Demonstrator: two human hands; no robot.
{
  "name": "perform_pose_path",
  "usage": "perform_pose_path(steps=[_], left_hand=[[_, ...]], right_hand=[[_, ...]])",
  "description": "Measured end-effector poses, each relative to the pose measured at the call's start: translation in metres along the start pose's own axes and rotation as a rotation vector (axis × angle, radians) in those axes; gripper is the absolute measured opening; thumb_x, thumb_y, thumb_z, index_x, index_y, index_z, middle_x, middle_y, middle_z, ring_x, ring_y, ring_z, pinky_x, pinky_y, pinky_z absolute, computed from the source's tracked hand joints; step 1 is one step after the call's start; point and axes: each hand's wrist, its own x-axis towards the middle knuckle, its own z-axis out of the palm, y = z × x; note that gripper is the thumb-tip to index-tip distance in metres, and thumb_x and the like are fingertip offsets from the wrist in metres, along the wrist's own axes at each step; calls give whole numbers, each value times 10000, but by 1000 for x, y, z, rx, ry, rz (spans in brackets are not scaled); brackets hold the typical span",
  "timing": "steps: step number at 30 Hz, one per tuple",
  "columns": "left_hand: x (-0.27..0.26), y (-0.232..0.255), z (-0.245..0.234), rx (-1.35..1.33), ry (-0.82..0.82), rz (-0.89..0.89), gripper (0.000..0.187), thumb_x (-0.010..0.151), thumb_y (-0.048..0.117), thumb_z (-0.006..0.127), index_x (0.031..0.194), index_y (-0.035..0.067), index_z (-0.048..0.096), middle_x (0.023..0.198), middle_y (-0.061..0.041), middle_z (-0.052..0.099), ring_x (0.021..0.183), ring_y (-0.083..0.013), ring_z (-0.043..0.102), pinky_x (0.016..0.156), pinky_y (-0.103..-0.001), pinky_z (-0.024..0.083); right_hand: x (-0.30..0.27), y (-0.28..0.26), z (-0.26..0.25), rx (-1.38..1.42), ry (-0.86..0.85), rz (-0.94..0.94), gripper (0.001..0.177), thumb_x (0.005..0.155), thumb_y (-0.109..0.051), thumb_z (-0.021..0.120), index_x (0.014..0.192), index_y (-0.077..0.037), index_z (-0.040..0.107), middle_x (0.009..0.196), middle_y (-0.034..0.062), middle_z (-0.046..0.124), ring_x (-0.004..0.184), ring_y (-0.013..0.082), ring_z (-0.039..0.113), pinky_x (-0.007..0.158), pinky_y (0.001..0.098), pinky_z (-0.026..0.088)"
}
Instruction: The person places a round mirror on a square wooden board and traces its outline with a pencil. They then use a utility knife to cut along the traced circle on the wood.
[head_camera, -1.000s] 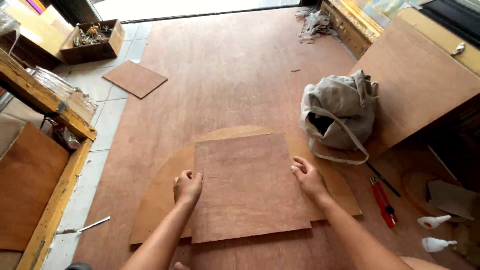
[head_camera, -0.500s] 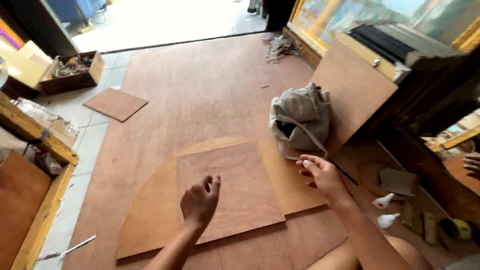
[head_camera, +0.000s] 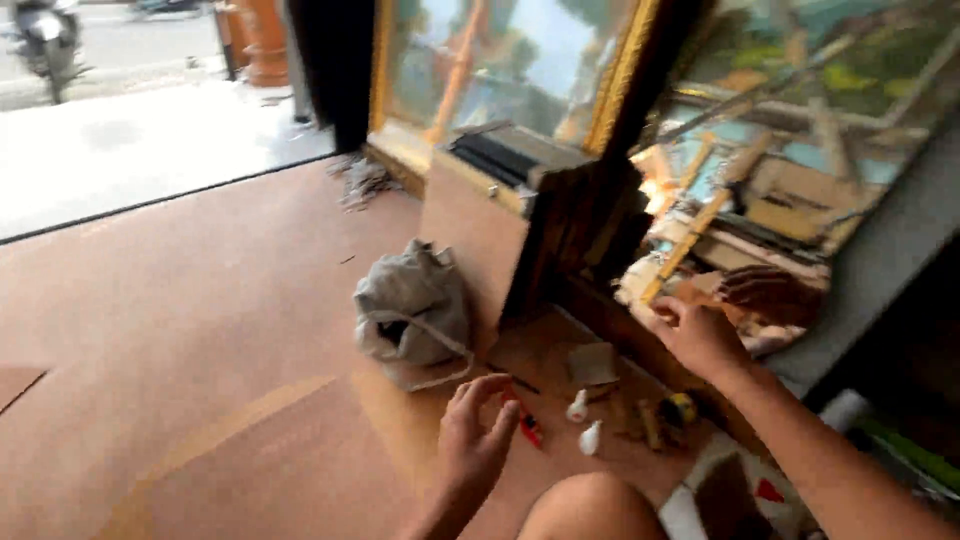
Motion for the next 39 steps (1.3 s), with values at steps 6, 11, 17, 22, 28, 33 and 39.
perform_pose_path(steps=[6, 11, 17, 22, 28, 33, 39], left_hand=[[73, 79, 102, -70, -201, -18, 522, 966, 380, 674, 1479, 293, 715, 1410, 9, 734, 1345, -163, 692, 1171, -346, 511], [87, 158, 141, -41, -342, 22, 588, 956, 381, 659, 1531, 259, 673, 1451, 9, 685, 1368, -172, 609, 1152, -387, 495], [101, 168, 179, -42, -419, 53, 592, 973, 360, 649, 1551, 231, 648, 1613, -38, 612, 1545, -221, 540, 1261, -461, 459], [108, 160, 182, -3, -457, -15, 574, 992, 363, 633, 1553, 240, 647, 1612, -28, 601, 1536, -215, 552, 1239, -459, 486], [115, 135, 185, 30, -412, -86, 549, 975, 351, 644, 1515, 265, 685, 1546, -2, 626, 1252, -170, 662, 1089, -356, 526], [115, 119, 187, 33, -399, -82, 554, 963, 378, 634, 1501, 255, 687, 1563, -26, 626, 1403, -213, 626, 1150, -425, 517], [110, 112, 194, 29, -403, -101, 526, 974, 366, 639, 1488, 274, 697, 1526, -10, 633, 1274, -192, 677, 1063, -395, 541]], right_hand=[[76, 85, -34, -176, 285, -113, 487, 967, -183, 681, 1447, -229, 749, 1527, 37, 623, 1329, 350, 627, 963, 507, 536], [82, 79, -63, -426, 375, -99, 375, 993, -258, 717, 1360, -196, 766, 1784, 121, 388, 1635, 442, 357, 1296, 707, 308], [120, 110, -64, -630, 530, -203, 506, 881, -345, 840, 1362, -273, 702, 1816, 165, 352, 1619, 436, 374, 1224, 732, 332], [150, 142, -83, -792, 591, -167, 1263, 660, -755, 983, 1679, -346, 359, 1827, 118, 255, 1558, 418, 372, 1147, 655, 396], [135, 164, -82, -795, 624, -230, 1201, 710, -636, 972, 1709, -337, 376, 1792, 79, 309, 1558, 404, 375, 1110, 621, 398], [100, 171, -75, -761, 758, -177, 1183, 695, -619, 1000, 1675, -334, 403, 1695, 97, 370, 1395, 430, 517, 1002, 581, 454], [73, 178, -63, -415, 778, 15, 1245, 684, -475, 1055, 1731, -346, 393, 1517, 220, 456, 1352, 436, 528, 909, 615, 542]])
